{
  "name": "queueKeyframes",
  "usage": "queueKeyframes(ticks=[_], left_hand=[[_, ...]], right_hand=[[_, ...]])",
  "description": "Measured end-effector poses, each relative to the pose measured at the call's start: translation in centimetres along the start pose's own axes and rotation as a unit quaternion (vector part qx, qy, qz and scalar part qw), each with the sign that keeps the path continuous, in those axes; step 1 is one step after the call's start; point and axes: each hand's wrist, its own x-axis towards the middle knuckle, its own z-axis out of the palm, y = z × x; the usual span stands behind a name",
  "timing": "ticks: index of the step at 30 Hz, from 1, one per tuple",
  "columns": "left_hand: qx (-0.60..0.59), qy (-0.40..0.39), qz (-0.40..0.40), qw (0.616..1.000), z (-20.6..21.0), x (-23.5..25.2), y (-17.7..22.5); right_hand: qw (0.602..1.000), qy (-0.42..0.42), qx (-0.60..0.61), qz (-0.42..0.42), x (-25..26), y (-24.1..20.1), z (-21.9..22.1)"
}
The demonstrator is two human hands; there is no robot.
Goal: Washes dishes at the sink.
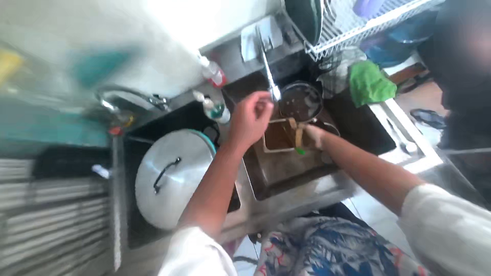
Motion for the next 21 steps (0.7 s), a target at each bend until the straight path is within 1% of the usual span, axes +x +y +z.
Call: queueKeyframes(ticks=[2,4,6,8,11,13,14,16,18,21], left_hand=[[0.124,-0.064,0.044,0.989,2.1,8.5,1.4],[0.273,-0.141,0.041,0.951,4.8,16.6,1.6],[0.381,-0.188,0.010,0.905,7.7,23.2,0.5],[0.431,-0.218,-0.055,0.874,9.8,27.7,-1.3],[0.469,-0.213,-0.139,0.846,11.1,31.0,-3.6],[0.477,-0.233,-0.164,0.832,11.4,31.5,-4.7],[0.473,-0.236,-0.168,0.832,11.1,31.9,-5.1],[0.442,-0.227,-0.174,0.850,11.2,32.0,-5.8],[0.420,-0.225,-0.191,0.858,11.8,31.6,-5.3],[0.438,-0.289,-0.213,0.824,12.2,29.7,-4.0]], right_hand=[[0.999,0.026,-0.021,0.017,0.7,0.0,0.3],[0.998,0.041,-0.054,0.010,0.6,-0.2,0.7],[0.996,0.035,-0.084,-0.016,0.2,-0.3,0.8],[0.991,0.030,-0.117,-0.053,0.3,-0.1,0.5],[0.966,0.046,-0.228,-0.111,0.3,-0.8,-1.5],[0.945,0.047,-0.303,-0.115,-0.1,-1.7,-2.8],[0.935,0.044,-0.333,-0.112,-0.3,-2.5,-3.1],[0.920,0.031,-0.377,-0.104,-0.4,-3.4,-3.4],[0.911,0.023,-0.396,-0.112,0.0,-3.9,-3.1],[0.904,0.018,-0.411,-0.117,0.7,-4.2,-1.1]])
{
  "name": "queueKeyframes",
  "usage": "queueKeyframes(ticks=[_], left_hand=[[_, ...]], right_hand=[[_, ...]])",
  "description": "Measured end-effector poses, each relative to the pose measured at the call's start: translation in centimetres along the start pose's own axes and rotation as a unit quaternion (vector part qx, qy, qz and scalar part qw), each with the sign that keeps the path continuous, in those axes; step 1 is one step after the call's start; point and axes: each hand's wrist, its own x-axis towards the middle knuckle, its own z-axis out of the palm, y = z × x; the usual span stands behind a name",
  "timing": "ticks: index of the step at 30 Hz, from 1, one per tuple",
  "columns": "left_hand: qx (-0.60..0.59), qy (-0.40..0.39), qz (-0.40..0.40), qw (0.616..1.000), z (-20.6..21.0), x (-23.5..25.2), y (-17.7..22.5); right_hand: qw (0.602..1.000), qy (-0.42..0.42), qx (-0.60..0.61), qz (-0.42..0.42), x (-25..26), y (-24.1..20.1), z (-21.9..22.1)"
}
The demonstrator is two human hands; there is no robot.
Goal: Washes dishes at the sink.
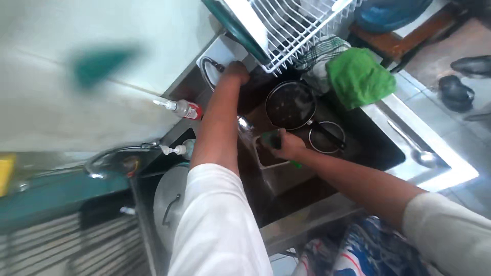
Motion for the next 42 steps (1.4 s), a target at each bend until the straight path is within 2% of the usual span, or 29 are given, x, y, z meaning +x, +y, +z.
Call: queueKeyframes(ticks=[2,4,8,11,15,19,21,24,26,28,30,32,35,37,42], left_hand=[[-0.015,-0.015,0.033,0.999,0.9,-1.2,-1.1],[-0.065,0.010,0.075,0.995,1.4,-3.6,-2.7],[-0.152,0.142,0.170,0.963,1.3,-11.7,-5.3],[-0.213,0.230,0.210,0.926,3.5,-18.3,-8.9],[-0.308,0.284,0.181,0.890,11.1,-26.2,-13.2],[-0.408,0.257,0.096,0.871,21.9,-32.4,-14.5],[-0.468,0.249,0.061,0.846,27.2,-34.7,-14.4],[-0.552,0.250,0.015,0.795,32.6,-37.9,-13.5],[-0.594,0.265,-0.007,0.760,34.6,-39.5,-13.0],[-0.620,0.275,-0.019,0.734,35.6,-40.7,-12.8],[-0.629,0.286,-0.023,0.723,36.1,-41.3,-12.7],[-0.629,0.287,-0.027,0.722,36.3,-41.7,-13.0],[-0.615,0.289,-0.033,0.733,36.4,-42.1,-13.5],[-0.608,0.294,-0.028,0.737,36.6,-42.1,-13.7],[-0.625,0.289,-0.031,0.725,37.0,-42.0,-13.3]], right_hand=[[1.000,0.003,-0.016,-0.010,0.1,-1.4,0.7],[0.998,0.026,-0.035,-0.035,0.1,-2.4,1.8],[0.988,0.081,-0.093,-0.089,-0.4,-2.5,3.6],[0.982,0.099,-0.130,-0.096,-1.8,-1.6,3.6],[0.974,0.107,-0.182,-0.079,-2.7,-0.3,3.7],[0.955,0.122,-0.250,-0.100,-2.5,0.5,3.6],[0.955,0.132,-0.253,-0.084,-2.8,0.0,3.1],[0.976,0.140,-0.161,-0.051,-2.3,0.5,2.8],[0.994,0.101,0.046,-0.019,-1.3,1.6,3.4],[0.954,0.019,0.291,0.069,-2.2,0.5,4.1],[0.902,-0.045,0.416,0.103,-2.3,-0.3,4.6],[0.888,-0.069,0.447,0.087,-1.7,-0.2,5.2],[0.902,-0.049,0.422,0.075,-0.9,-0.2,5.9],[0.902,-0.072,0.420,0.066,-0.8,-0.1,6.0],[0.881,-0.067,0.460,0.086,-0.1,-0.2,5.8]])
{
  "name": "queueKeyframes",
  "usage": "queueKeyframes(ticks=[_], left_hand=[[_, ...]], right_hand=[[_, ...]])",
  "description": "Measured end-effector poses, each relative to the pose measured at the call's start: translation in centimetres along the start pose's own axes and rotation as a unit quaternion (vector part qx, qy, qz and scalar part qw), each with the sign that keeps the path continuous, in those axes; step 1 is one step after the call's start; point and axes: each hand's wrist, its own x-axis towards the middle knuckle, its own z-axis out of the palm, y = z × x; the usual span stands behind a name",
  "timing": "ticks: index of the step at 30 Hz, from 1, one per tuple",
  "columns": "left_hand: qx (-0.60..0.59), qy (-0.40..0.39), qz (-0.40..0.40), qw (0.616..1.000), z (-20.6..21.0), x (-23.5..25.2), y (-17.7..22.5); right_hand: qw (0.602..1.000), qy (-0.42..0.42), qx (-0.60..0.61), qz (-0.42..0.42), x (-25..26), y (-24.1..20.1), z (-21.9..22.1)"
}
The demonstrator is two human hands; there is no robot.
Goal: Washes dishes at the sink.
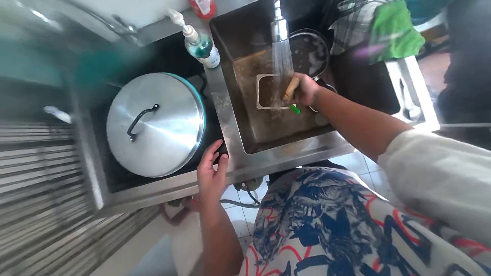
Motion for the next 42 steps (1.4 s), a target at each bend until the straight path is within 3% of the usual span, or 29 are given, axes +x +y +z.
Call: queueKeyframes(ticks=[6,13,19,24,26,28,30,34,37,42], left_hand=[[-0.019,0.026,0.024,0.999,0.7,0.4,0.2],[-0.078,0.076,0.123,0.986,1.8,1.9,2.0],[-0.113,0.071,0.165,0.977,4.1,4.1,5.0],[-0.096,-0.043,0.200,0.974,8.1,10.8,13.5],[-0.105,-0.099,0.202,0.969,11.3,15.2,17.3],[-0.127,-0.144,0.138,0.972,15.3,19.8,20.6],[-0.164,-0.169,-0.005,0.972,19.7,24.1,23.2],[-0.187,-0.098,-0.242,0.947,27.5,32.3,23.5],[-0.178,-0.039,-0.297,0.937,30.4,36.9,21.9],[-0.191,0.020,-0.297,0.935,31.9,41.1,19.2]], right_hand=[[0.998,-0.002,0.066,0.004,0.6,-0.7,0.0],[0.983,-0.178,0.045,0.006,1.0,0.4,-2.7],[0.971,-0.235,0.038,-0.013,0.0,1.0,-4.3],[0.995,-0.071,0.056,0.037,1.2,-0.2,-1.0],[0.993,-0.045,0.088,0.071,2.8,-0.4,0.1],[0.988,-0.042,0.120,0.088,3.8,0.1,0.3],[0.983,-0.040,0.142,0.110,4.1,0.6,0.0],[0.973,-0.097,0.184,0.102,3.2,0.8,-0.6],[0.985,-0.064,0.129,0.095,2.2,-0.3,-0.5],[0.996,-0.050,-0.016,0.077,1.3,-1.8,-2.3]])
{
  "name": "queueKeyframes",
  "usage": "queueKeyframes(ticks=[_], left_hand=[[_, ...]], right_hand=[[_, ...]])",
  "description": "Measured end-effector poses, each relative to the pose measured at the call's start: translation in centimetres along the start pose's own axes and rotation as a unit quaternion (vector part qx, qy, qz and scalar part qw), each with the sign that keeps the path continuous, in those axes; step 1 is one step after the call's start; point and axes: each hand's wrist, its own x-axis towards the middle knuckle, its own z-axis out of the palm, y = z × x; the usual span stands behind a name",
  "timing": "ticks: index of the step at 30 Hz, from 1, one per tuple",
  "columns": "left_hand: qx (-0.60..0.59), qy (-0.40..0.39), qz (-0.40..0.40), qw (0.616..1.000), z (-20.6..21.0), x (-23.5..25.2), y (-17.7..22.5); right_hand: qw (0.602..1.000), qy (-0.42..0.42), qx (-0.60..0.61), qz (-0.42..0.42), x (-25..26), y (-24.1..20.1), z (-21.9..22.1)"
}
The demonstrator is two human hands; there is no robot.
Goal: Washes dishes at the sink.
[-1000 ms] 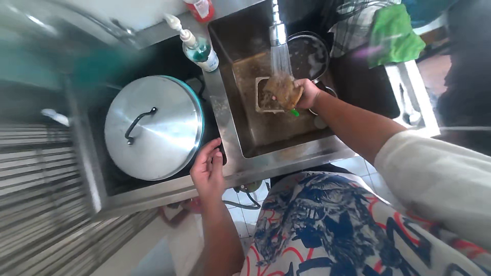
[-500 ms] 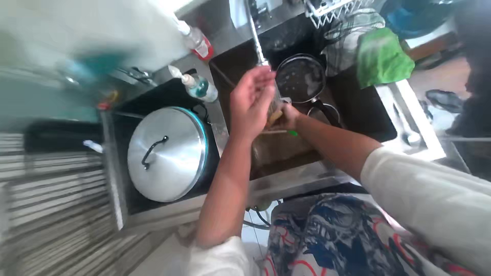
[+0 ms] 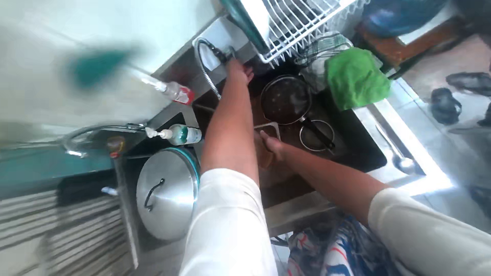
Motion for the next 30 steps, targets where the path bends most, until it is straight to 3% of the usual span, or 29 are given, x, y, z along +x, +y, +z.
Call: queueKeyframes(ticks=[7,10,14,16,18,21,27,30], left_hand=[[-0.073,-0.014,0.025,0.997,1.2,1.7,0.8],[-0.040,0.004,-0.030,0.999,1.4,2.2,1.5],[-0.053,-0.006,-0.018,0.998,0.5,3.3,1.9],[-0.101,-0.013,-0.018,0.995,0.3,3.5,2.0],[-0.136,0.002,-0.004,0.991,0.3,3.4,2.2],[-0.125,0.017,0.041,0.991,0.7,4.1,3.0],[0.013,0.002,0.155,0.988,0.3,4.7,5.4],[0.089,-0.020,0.167,0.982,0.1,3.6,5.7]], right_hand=[[0.982,0.008,-0.169,-0.086,2.0,0.3,0.0],[0.966,0.034,-0.239,-0.087,2.2,-0.2,0.8],[0.936,0.014,-0.345,-0.071,2.6,-0.2,0.8],[0.950,-0.006,-0.305,-0.061,3.0,0.1,0.4],[0.989,-0.020,-0.147,-0.019,3.0,0.8,-0.2],[0.996,-0.061,0.032,0.053,3.3,1.1,-1.4],[0.965,-0.211,0.152,0.027,2.2,0.8,-2.0],[0.991,-0.116,0.061,0.018,0.8,0.1,-1.5]])
